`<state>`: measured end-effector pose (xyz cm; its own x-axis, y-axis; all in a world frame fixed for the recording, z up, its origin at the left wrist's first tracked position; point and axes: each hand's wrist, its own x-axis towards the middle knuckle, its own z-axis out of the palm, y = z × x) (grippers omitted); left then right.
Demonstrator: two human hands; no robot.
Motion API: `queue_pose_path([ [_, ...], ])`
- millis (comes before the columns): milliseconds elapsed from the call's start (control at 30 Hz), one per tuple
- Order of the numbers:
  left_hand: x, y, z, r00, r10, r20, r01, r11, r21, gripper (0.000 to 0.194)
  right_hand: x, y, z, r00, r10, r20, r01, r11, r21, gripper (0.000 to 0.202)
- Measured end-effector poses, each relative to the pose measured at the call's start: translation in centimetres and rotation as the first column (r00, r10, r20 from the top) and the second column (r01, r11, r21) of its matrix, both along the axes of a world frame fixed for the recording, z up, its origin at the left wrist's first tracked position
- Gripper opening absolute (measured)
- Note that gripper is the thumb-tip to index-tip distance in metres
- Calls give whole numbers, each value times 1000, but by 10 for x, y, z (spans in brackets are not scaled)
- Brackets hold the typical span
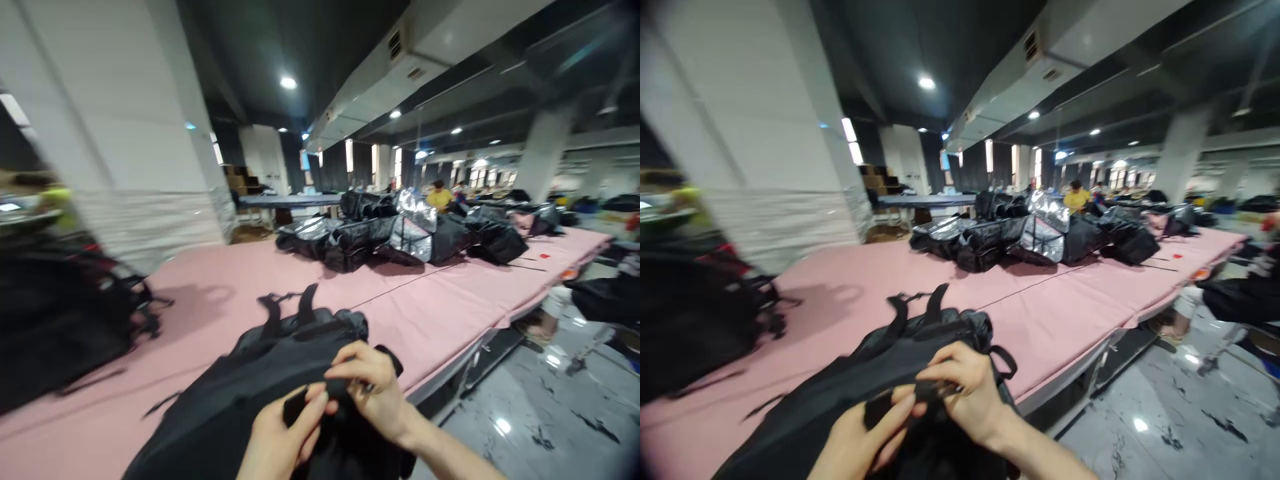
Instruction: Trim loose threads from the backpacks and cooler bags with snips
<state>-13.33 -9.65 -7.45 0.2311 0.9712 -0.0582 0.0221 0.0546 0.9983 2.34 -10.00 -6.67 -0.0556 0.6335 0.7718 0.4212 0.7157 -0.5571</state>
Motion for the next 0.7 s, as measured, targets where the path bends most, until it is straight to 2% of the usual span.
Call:
queue_pose_path([
  [67,5,-3,11,998,-11,67,11,1000,4,41,7,2,-3,999,-5,36,8,997,-82,24],
  [133,9,1,15,992,46,118,-47,999,2,38,19,6,-10,988,-112,107,133,967,-216,25],
  [233,12,10,13,973,147,178,-142,989,-42,33,40,6,-21,908,-317,273,406,825,-392,56],
  [267,14,11,11,968,162,192,-153,986,-61,32,46,3,-24,884,-349,310,455,793,-405,56],
  [300,15,11,11,965,167,203,-155,985,-75,31,49,-2,-26,873,-364,325,475,787,-394,49],
  [333,17,10,10,964,164,210,-149,985,-83,30,51,-8,-27,871,-371,322,475,804,-357,39],
  [400,21,8,11,965,149,213,-134,987,-85,30,49,-19,-26,877,-374,303,444,871,-210,25],
  [467,25,8,13,969,134,207,-121,990,-75,30,43,-27,-23,873,-381,303,406,913,-22,19],
  [533,28,9,14,974,120,195,-109,992,-62,30,38,-28,-19,865,-383,325,371,923,102,19],
  [600,29,10,14,979,101,177,-95,994,-46,30,36,-27,-13,866,-378,327,353,926,134,17],
  [700,30,4,8,990,73,120,-68,997,-41,36,37,-34,-6,887,-376,270,370,926,72,10],
])
